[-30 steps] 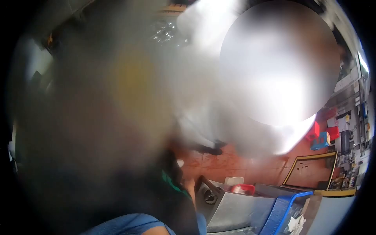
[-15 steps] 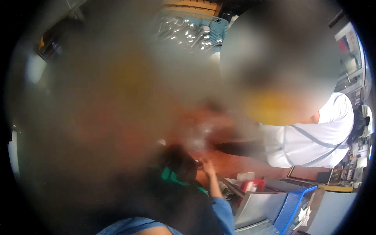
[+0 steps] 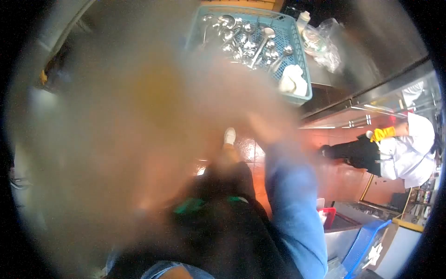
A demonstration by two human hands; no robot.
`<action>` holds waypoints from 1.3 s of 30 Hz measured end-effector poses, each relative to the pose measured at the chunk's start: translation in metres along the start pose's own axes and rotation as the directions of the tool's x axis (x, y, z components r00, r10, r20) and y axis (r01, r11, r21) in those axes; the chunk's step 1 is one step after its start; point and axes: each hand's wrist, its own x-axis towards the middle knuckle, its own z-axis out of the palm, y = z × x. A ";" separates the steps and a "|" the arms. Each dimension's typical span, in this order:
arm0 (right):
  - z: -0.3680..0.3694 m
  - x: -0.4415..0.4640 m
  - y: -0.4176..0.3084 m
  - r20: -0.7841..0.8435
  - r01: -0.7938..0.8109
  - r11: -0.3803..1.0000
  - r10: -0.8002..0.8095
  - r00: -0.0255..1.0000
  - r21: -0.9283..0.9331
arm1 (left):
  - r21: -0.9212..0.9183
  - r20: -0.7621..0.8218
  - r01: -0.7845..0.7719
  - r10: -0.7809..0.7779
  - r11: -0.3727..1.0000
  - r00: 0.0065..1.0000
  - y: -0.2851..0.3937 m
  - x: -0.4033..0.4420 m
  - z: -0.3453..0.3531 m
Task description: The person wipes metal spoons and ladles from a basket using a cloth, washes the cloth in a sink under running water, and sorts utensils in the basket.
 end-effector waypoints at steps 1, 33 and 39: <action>0.003 0.038 0.007 0.034 -0.102 0.991 0.100 0.994 0.081 | 0.007 -0.012 -0.001 0.001 1.000 1.000 0.020 0.007 0.007; 0.043 0.122 -0.007 -0.075 0.115 0.420 -0.409 0.909 -0.900 | -0.044 -0.022 -0.003 0.002 0.999 1.000 0.196 0.213 0.057; 0.035 0.104 0.001 -0.274 0.173 0.821 -0.369 0.888 -0.544 | 0.070 -0.112 -0.163 0.171 0.984 0.979 0.192 0.224 0.056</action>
